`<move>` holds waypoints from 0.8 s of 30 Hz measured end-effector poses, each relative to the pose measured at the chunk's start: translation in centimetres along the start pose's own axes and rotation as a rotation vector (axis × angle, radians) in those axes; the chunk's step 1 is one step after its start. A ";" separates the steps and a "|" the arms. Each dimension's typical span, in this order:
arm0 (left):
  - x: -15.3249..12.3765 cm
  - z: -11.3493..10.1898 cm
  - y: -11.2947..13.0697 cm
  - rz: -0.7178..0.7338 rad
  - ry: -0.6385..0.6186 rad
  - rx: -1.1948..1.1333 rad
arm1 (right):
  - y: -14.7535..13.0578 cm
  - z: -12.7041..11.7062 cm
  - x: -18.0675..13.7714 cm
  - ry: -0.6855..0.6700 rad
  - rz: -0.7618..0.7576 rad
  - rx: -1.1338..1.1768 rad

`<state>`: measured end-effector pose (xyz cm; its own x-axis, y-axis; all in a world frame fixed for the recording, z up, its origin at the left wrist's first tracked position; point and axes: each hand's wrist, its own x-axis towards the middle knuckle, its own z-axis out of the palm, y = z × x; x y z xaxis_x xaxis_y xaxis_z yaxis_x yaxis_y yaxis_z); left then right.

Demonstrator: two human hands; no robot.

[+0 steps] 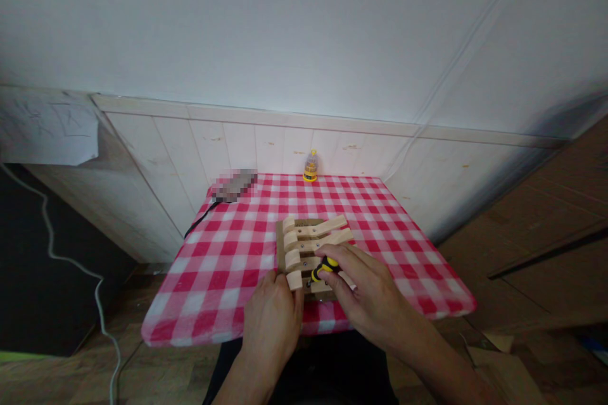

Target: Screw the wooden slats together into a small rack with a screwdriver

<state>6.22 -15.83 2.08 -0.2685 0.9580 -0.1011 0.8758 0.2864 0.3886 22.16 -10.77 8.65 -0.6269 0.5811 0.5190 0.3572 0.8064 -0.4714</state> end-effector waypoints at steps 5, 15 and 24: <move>0.0 -0.1 0.0 -0.003 -0.018 0.001 | -0.1 -0.1 0.2 -0.007 0.008 -0.017; 0.1 -0.2 0.2 -0.022 -0.021 0.007 | 0.5 0.0 1.0 -0.017 0.100 -0.117; 0.2 -0.3 0.2 -0.021 -0.039 0.004 | 0.7 0.3 1.4 0.025 -0.063 0.033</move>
<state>6.18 -15.56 2.37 -0.2708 0.9517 -0.1444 0.8717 0.3061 0.3826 21.34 -9.47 8.82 -0.6299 0.5323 0.5655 0.2946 0.8375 -0.4602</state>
